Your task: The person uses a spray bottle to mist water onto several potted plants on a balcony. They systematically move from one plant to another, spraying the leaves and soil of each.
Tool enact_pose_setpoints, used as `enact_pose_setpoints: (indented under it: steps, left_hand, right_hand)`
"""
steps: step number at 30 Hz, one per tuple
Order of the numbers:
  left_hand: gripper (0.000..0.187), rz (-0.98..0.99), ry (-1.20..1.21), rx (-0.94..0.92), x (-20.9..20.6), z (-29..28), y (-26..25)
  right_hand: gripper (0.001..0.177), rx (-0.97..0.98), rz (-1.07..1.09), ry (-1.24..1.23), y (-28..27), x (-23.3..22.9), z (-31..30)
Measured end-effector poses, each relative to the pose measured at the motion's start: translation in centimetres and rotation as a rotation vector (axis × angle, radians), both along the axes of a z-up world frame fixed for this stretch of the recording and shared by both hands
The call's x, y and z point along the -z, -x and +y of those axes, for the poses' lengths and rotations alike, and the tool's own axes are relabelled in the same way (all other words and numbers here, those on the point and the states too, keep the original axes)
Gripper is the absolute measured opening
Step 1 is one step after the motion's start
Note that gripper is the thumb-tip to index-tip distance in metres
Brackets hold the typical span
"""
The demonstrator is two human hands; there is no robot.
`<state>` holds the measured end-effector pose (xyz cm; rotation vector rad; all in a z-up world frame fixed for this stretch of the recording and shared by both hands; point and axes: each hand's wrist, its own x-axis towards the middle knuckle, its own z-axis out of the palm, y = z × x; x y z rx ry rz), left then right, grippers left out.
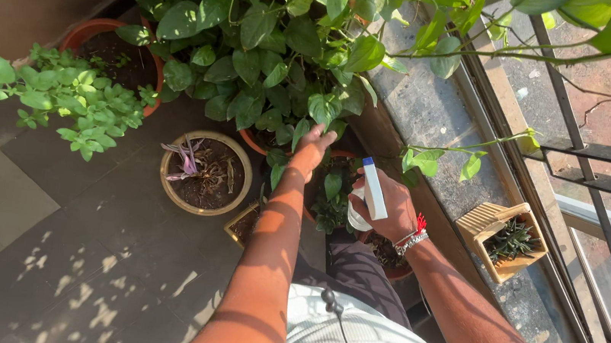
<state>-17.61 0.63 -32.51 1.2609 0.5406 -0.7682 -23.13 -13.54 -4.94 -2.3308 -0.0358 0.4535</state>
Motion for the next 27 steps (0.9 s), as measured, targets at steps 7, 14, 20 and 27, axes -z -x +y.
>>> enact_pose_setpoints:
  steps: [7,14,20,27]
  left_hand:
    - [0.058,0.024,-0.096,-0.096,-2.7,3.3,-0.5]
    - [0.058,0.038,-0.110,-0.069,-3.5,3.3,-0.3]
    - [0.055,0.022,-0.110,-0.080,-2.7,3.0,0.0]
    - [0.053,-0.030,-0.075,-0.114,-0.3,2.9,-0.2]
  right_hand:
    - [0.053,-0.063,0.006,0.010,-1.4,0.4,0.8]
    - [0.046,-0.169,0.024,-0.014,-2.4,2.1,2.0]
    - [0.039,-0.178,0.083,0.052,-2.1,2.9,1.7]
    - [0.053,-0.180,0.118,0.036,-2.3,3.0,1.3]
